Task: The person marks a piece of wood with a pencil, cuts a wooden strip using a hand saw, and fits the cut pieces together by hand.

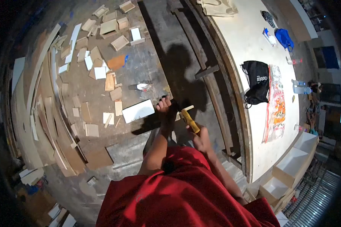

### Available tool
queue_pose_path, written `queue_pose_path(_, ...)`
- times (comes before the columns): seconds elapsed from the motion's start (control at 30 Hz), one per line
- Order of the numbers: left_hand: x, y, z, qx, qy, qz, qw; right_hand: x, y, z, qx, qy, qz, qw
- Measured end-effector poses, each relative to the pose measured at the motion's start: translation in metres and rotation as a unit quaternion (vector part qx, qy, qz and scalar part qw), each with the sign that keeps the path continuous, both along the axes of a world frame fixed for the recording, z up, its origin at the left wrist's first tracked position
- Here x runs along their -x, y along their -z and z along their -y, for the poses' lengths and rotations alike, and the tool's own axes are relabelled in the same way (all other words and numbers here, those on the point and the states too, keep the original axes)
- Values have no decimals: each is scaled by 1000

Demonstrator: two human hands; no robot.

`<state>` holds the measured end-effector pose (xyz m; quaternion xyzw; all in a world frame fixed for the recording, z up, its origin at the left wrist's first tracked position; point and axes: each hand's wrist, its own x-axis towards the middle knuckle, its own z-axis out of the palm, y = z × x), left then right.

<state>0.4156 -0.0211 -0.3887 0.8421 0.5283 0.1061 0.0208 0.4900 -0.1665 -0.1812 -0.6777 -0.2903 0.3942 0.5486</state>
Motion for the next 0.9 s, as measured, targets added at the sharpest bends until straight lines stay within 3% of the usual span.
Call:
queue_pose_path(0.07,-1,1,-4,-1,1,-16,1000,-1,-27,-23,186,-32,-49,981)
queue_pose_path(0.1,3,2,1,3,9,-33,999,0,-25,-20,190,-33,-53,980)
queue_pose_path(0.13,6,2,6,7,12,-34,999,0,-23,-15,189,-43,-23,981)
queue_pose_path(0.2,0,12,-2,1,-23,129,991,-1,-19,-12,180,-47,16,982)
queue_pose_path(0.27,-5,18,-5,-38,-27,165,985,7,-15,-1,160,-67,-2,985)
queue_pose_path(0.33,1,18,-2,-30,-11,34,999,8,1,4,121,-75,-12,990)
queue_pose_path(0.37,-1,17,-4,-99,-12,46,994,10,-8,-9,149,-51,9,987)
queue_pose_path(0.43,2,11,-2,-70,-11,35,997,16,-6,-12,179,-25,29,983)
queue_pose_path(0.5,0,11,-2,-22,-11,28,999,16,7,-13,32,-58,110,992)
queue_pose_path(0.53,-1,9,-1,-24,-7,30,999,16,7,-7,31,-54,111,992)
queue_pose_path(0.6,-5,15,-1,-61,-33,52,996,13,-11,-3,170,-41,-36,984)
queue_pose_path(0.63,-4,21,0,-47,-33,20,998,8,15,10,119,-60,2,991)
queue_pose_path(0.73,2,7,-1,-79,2,5,997,9,-4,-12,150,-32,-10,988)
queue_pose_path(0.77,0,9,0,2,-11,-8,1000,11,-13,-13,148,-28,-18,988)
queue_pose_path(0.9,-2,1,-3,-14,-24,20,999,12,-18,-13,101,-22,13,994)
